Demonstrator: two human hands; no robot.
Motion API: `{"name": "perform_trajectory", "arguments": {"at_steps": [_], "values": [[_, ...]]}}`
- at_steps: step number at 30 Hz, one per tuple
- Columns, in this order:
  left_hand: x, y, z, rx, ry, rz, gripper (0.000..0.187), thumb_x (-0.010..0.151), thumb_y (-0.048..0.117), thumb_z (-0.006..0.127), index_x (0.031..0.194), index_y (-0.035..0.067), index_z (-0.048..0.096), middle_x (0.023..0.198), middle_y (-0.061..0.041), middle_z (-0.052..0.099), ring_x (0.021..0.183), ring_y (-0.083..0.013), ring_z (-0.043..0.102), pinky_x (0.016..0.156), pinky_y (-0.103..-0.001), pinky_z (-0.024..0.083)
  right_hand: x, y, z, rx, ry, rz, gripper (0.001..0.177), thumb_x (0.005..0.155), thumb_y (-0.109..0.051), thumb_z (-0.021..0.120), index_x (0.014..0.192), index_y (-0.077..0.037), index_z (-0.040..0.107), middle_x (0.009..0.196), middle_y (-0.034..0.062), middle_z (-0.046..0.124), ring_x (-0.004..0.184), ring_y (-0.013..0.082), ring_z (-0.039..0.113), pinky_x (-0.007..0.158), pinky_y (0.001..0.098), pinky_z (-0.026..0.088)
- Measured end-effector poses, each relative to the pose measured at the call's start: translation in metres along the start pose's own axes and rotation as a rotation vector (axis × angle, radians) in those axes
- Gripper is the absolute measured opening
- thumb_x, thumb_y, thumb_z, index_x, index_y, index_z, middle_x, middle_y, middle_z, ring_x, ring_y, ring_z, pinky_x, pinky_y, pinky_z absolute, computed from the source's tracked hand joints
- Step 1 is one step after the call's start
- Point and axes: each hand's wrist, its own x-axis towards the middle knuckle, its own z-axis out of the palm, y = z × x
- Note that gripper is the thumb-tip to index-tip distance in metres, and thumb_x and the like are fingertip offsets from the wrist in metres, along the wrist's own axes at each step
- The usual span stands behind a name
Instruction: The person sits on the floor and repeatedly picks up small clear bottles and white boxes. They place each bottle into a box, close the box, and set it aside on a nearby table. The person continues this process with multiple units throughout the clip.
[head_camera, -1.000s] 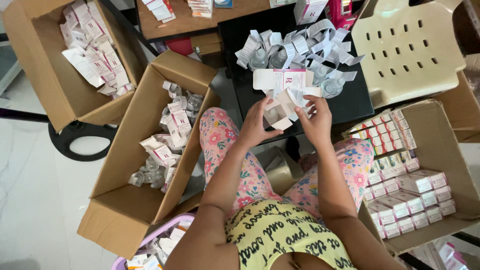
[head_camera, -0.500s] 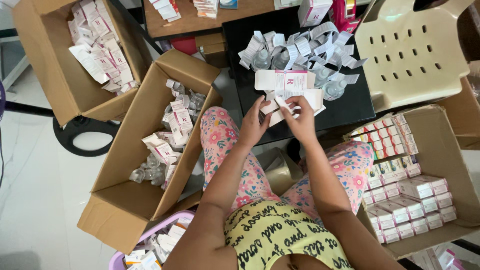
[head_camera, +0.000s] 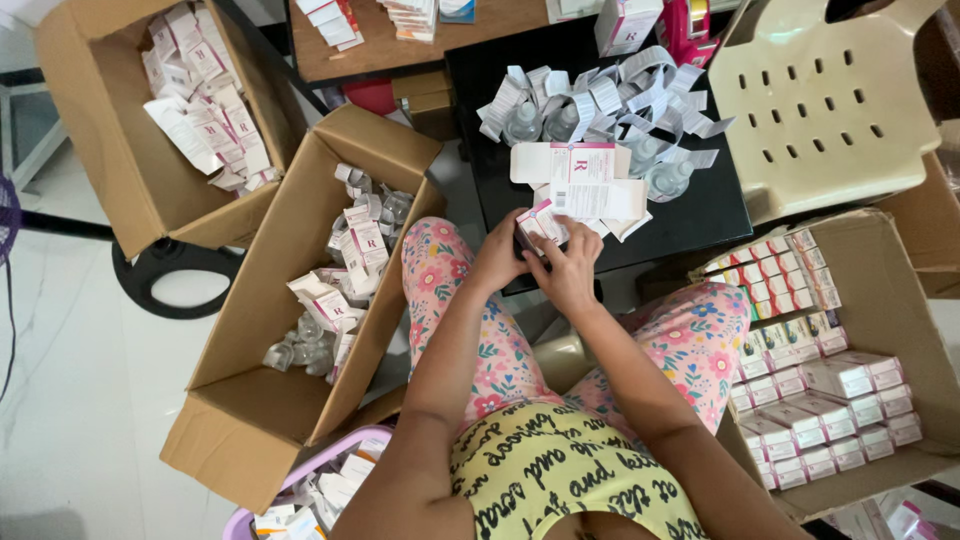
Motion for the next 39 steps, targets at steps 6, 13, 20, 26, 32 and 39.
{"name": "perform_trajectory", "arguments": {"at_steps": [6, 13, 20, 26, 32, 39], "values": [[-0.007, 0.043, -0.007, 0.384, 0.078, 0.060, 0.087, 0.064, 0.030, 0.091, 0.139, 0.007, 0.052, 0.134, -0.015, 0.065, 0.123, -0.0362, 0.061, 0.102, -0.046, 0.048, 0.001, 0.005, -0.014, 0.247, -0.060, 0.242, 0.036, 0.081, -0.009, 0.081, 0.114, -0.009, 0.068, 0.137, 0.0261, 0.050, 0.126, 0.0461, 0.050, 0.104, 0.0494, 0.043], [0.000, 0.081, -0.002, 0.154, 0.152, 0.358, 0.102, 0.078, 0.042, 0.088, 0.152, -0.003, 0.033, 0.148, -0.026, 0.046, 0.136, -0.0418, 0.050, 0.114, -0.046, 0.043, 0.018, 0.059, -0.098, 0.202, 0.128, 0.293, 0.032, 0.083, -0.002, 0.079, 0.111, -0.005, 0.063, 0.137, 0.0196, 0.056, 0.130, 0.0385, 0.055, 0.111, 0.0458, 0.045], [0.036, 0.093, 0.008, 0.261, 0.117, 0.388, 0.084, 0.087, 0.035, 0.086, 0.150, 0.004, 0.040, 0.152, -0.021, 0.048, 0.141, -0.0400, 0.049, 0.118, -0.046, 0.042, 0.044, 0.132, -0.162, 0.122, 0.225, 0.568, 0.026, 0.087, -0.006, 0.080, 0.110, -0.006, 0.066, 0.131, 0.0146, 0.060, 0.114, 0.0306, 0.062, 0.085, 0.0393, 0.051], [0.092, 0.127, 0.007, 0.179, 0.012, 0.516, 0.089, 0.081, 0.033, 0.086, 0.152, 0.005, 0.039, 0.154, -0.019, 0.044, 0.142, -0.0401, 0.045, 0.118, -0.048, 0.038, 0.090, 0.149, -0.167, 0.059, -0.009, 0.179, 0.036, 0.082, -0.002, 0.083, 0.114, -0.004, 0.066, 0.140, 0.0196, 0.059, 0.129, 0.0385, 0.059, 0.108, 0.0446, 0.050], [0.148, 0.146, 0.000, 0.113, -0.066, 0.576, 0.087, 0.082, 0.023, 0.090, 0.151, 0.012, 0.040, 0.151, -0.016, 0.046, 0.142, -0.0366, 0.049, 0.117, -0.044, 0.044, 0.141, 0.129, -0.139, 0.346, -0.223, 0.029, 0.041, 0.085, -0.008, 0.086, 0.118, -0.005, 0.063, 0.148, 0.0186, 0.055, 0.136, 0.0384, 0.058, 0.111, 0.0450, 0.051], [0.256, 0.080, -0.034, 0.173, 0.278, 0.329, 0.097, 0.068, 0.013, 0.093, 0.148, 0.010, 0.039, 0.134, -0.018, 0.051, 0.126, -0.0395, 0.054, 0.107, -0.045, 0.047, 0.145, 0.153, -0.123, 0.299, -0.010, 0.164, 0.050, 0.091, -0.003, 0.082, 0.136, -0.004, 0.061, 0.152, 0.0179, 0.050, 0.136, 0.0342, 0.058, 0.108, 0.0413, 0.053]]}}
